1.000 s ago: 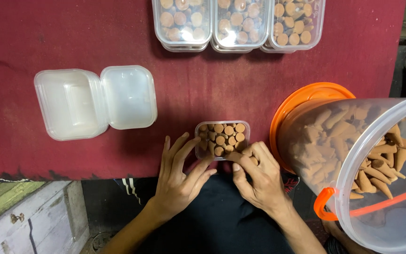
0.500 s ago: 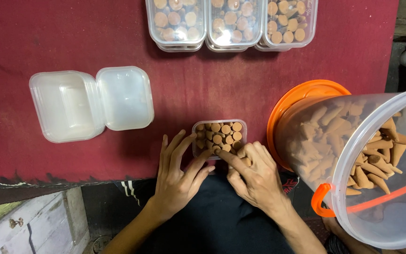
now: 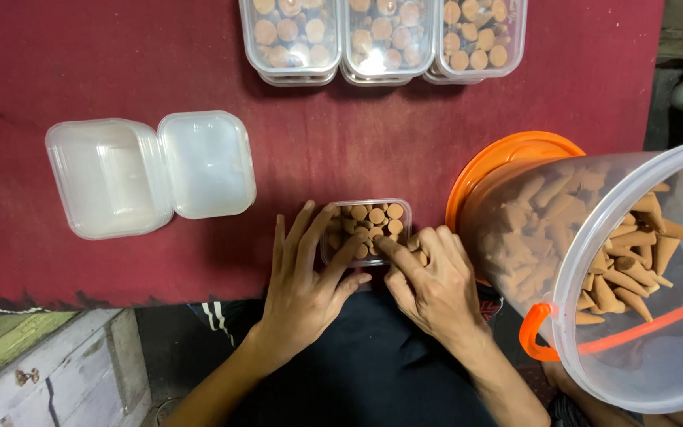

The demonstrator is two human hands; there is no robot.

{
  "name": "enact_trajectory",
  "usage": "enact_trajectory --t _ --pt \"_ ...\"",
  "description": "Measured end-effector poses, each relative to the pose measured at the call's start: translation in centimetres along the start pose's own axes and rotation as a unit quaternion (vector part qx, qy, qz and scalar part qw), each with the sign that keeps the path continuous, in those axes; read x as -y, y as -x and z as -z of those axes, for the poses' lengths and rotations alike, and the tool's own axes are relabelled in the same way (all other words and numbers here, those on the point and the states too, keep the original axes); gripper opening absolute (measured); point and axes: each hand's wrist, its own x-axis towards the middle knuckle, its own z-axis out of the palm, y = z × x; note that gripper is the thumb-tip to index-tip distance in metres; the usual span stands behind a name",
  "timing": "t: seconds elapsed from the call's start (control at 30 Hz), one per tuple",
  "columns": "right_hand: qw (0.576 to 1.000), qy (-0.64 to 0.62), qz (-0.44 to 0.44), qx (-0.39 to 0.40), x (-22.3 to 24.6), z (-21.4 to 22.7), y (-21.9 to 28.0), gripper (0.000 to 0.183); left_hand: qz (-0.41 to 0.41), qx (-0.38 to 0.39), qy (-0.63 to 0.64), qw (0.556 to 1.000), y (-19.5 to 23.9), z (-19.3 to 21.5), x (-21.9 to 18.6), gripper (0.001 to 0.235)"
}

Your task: The person sorts small, cone-shaped clay pieces from a large transparent bucket into smaller rectangular plastic containers. They pick up the pieces by hand and place them into the containers, occasionally adjusting the arrangement inside.

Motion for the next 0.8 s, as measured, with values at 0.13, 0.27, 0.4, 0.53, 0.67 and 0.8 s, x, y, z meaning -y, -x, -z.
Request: enact_trajectory --t 0.13,0.27,0.4,0.53,0.67,0.8 --pt "1.000 -0.002 0.011 0.007 -0.1 -0.1 0.0 0.026 0.001 0.013 -0.012 1.000 0.8 -0.2 0.1 0.067" --pt "0.999 -0.034 0.011 -0.010 -0.2 -0.1 -0.4 0.023 0.003 0.001 0.013 1.000 0.7 -0.3 0.2 0.066" --pt "0.999 -0.045 0.014 -0.008 -0.1 0.4 -0.9 0.025 0.003 -0.009 0.025 1.000 0.5 -0.2 0.2 0.059" --pt "0.997 -0.073 0.003 -0.007 0.0 0.5 -1.2 0.023 0.005 -0.010 0.047 0.999 0.4 0.0 0.1 0.054" --pt "0.990 -0.136 -0.024 -0.027 -0.5 0.2 -0.6 0.025 -0.002 -0.004 0.025 1.000 0.6 -0.3 0.2 0.066" --pt "0.981 -0.171 -0.052 -0.072 -0.3 0.5 -0.8 0.027 -0.011 -0.034 0.034 0.999 0.5 0.1 -0.2 0.052"
